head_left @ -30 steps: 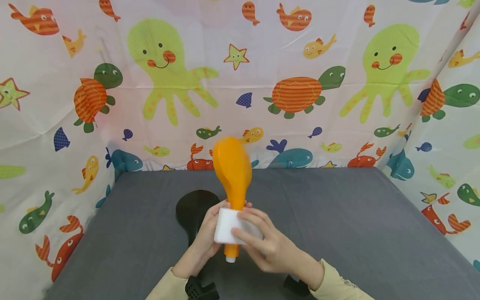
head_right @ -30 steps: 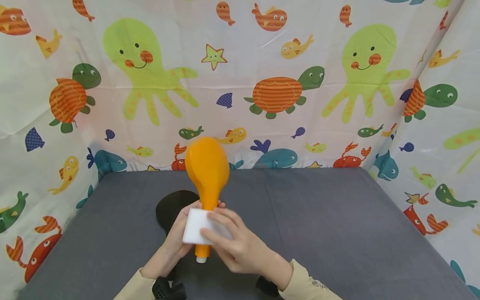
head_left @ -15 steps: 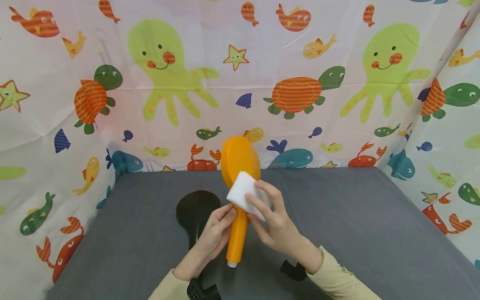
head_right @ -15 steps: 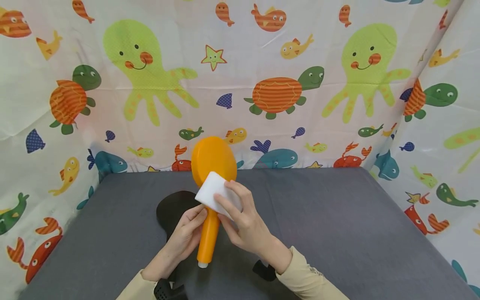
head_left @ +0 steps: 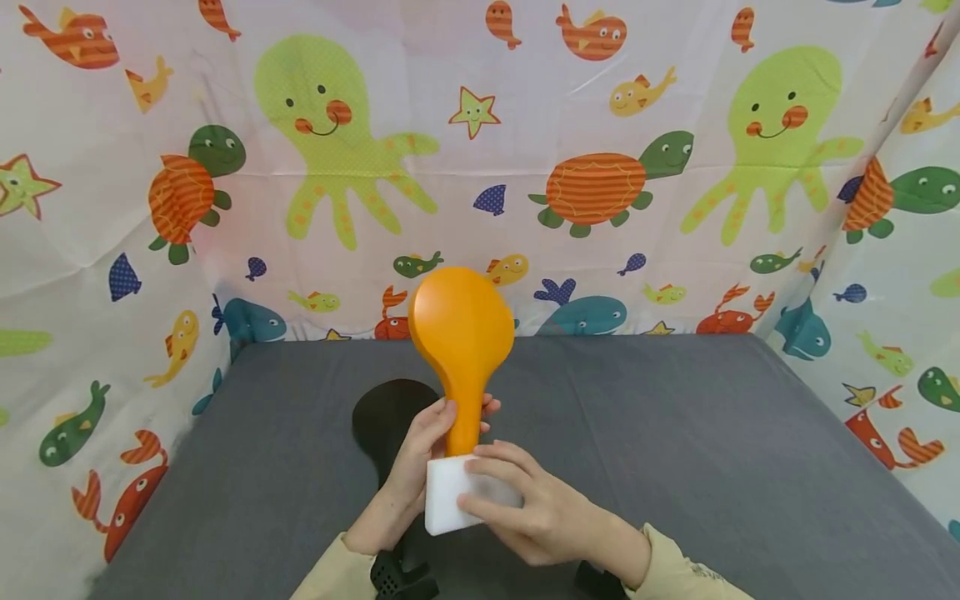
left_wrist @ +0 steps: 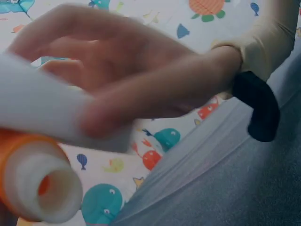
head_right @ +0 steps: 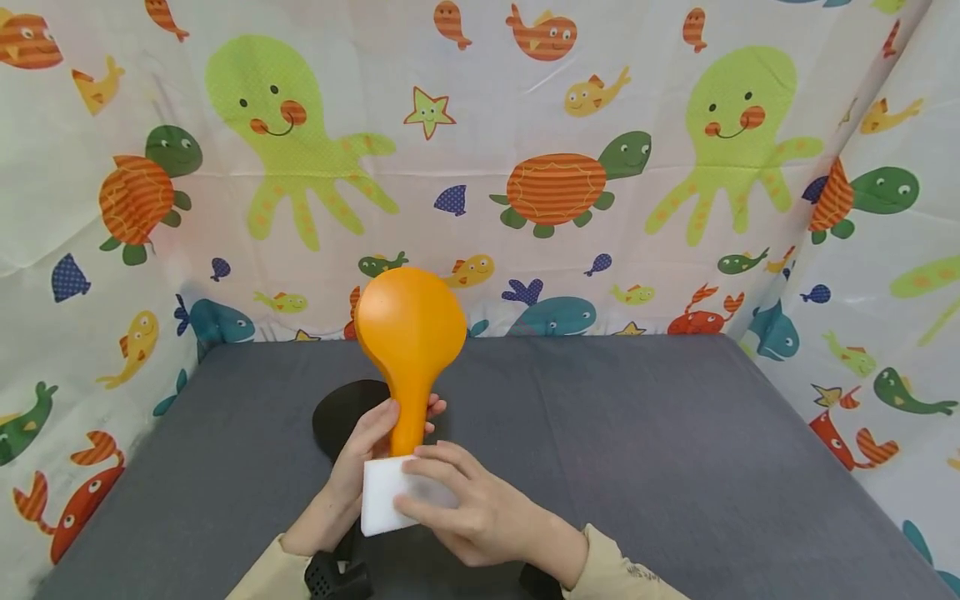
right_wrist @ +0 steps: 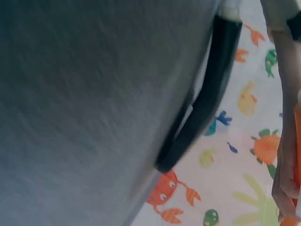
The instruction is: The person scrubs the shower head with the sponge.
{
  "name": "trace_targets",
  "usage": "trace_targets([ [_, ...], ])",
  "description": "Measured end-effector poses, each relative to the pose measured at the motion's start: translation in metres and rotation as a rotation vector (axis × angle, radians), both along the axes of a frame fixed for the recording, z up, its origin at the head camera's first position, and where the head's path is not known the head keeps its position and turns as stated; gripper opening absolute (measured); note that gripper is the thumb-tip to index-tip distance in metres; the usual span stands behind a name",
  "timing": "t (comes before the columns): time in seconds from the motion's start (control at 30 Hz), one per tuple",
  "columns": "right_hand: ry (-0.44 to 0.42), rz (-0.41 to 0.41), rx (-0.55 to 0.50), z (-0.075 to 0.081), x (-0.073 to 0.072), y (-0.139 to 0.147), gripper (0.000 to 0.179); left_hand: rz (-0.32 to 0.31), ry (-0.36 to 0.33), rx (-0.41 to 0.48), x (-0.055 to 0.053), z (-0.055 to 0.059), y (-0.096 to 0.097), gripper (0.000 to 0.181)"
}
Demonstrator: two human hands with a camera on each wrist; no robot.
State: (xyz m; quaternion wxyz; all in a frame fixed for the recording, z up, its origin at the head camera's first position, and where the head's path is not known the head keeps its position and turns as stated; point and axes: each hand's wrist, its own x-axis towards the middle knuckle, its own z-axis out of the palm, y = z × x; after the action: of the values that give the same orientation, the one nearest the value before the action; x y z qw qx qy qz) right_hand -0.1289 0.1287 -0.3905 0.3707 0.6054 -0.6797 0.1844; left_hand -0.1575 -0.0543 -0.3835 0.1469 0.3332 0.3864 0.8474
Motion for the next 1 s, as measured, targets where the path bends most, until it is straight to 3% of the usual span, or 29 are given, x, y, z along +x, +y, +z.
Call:
trace_targets([
  [0.07, -0.026, -0.029, -0.079, 0.005, -0.006, -0.001, 0.029, -0.009, -0.01, -0.007, 0.001, -0.001, 0.001, 0.033],
  [0.2, -0.112, -0.162, -0.234, 0.021, -0.02, -0.002, 0.035, -0.011, -0.037, -0.049, 0.002, -0.002, 0.004, 0.03],
  [0.33, -0.176, -0.245, -0.289, 0.032, -0.026, -0.001, 0.037, -0.017, -0.059, -0.094, 0.003, -0.002, 0.006, 0.03],
  [0.43, -0.165, -0.196, -0.249, 0.028, -0.022, -0.001, 0.036, -0.002, -0.055, -0.082, 0.003, -0.003, 0.004, 0.029],
  [0.63, -0.032, 0.033, -0.014, 0.01, -0.006, 0.002, 0.031, 0.026, -0.076, -0.053, 0.0, -0.002, -0.001, 0.028],
  [0.73, 0.021, 0.088, 0.044, 0.009, -0.006, 0.005, 0.031, 0.008, -0.098, -0.048, -0.001, -0.002, -0.001, 0.03],
  [0.87, 0.019, -0.011, -0.068, 0.018, -0.016, 0.004, 0.032, -0.002, -0.059, -0.051, 0.0, -0.003, 0.001, 0.028],
  [1.0, -0.09, -0.186, -0.252, 0.031, -0.028, 0.001, 0.035, -0.037, -0.009, -0.07, 0.002, -0.004, 0.004, 0.029],
])
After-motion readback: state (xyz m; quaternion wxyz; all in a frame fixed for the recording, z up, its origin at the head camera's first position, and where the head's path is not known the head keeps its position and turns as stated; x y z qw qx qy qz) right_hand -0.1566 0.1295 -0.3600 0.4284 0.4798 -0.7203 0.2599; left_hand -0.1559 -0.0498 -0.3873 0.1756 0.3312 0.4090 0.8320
